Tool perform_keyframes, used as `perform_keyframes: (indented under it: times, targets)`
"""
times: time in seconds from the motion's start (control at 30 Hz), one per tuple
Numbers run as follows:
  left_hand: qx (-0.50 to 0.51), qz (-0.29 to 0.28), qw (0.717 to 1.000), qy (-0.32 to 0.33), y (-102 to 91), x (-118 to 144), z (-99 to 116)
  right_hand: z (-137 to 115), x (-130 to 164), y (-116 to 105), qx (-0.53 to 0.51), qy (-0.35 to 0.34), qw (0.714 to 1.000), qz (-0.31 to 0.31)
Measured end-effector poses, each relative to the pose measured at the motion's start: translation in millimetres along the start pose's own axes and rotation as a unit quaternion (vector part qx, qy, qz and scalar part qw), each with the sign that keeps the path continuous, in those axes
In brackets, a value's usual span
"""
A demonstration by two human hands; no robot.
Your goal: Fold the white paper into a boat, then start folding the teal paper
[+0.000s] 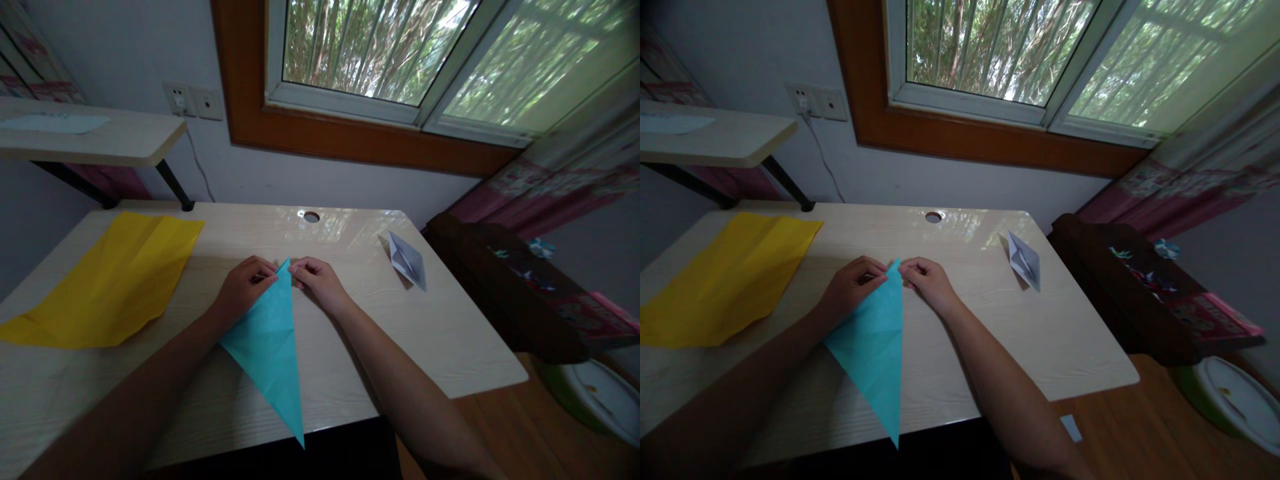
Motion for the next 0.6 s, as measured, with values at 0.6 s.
perform_keyframes:
  times: [0.6]
  targets:
    - [-0.052, 0.027, 0.991, 0.120, -3.2, 2, 15, 0, 0, -1, 0.043, -0.019, 0.999, 0.011]
Point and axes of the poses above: each hand's wrist, its own x-axis away from the middle knuckle, its own y-axis out of the palm, z = x × y, the point moved 7 cm from there along -x, towards the middle knuckle, and after that the axes turned 15 degrees about z, right-handed, at the moved point
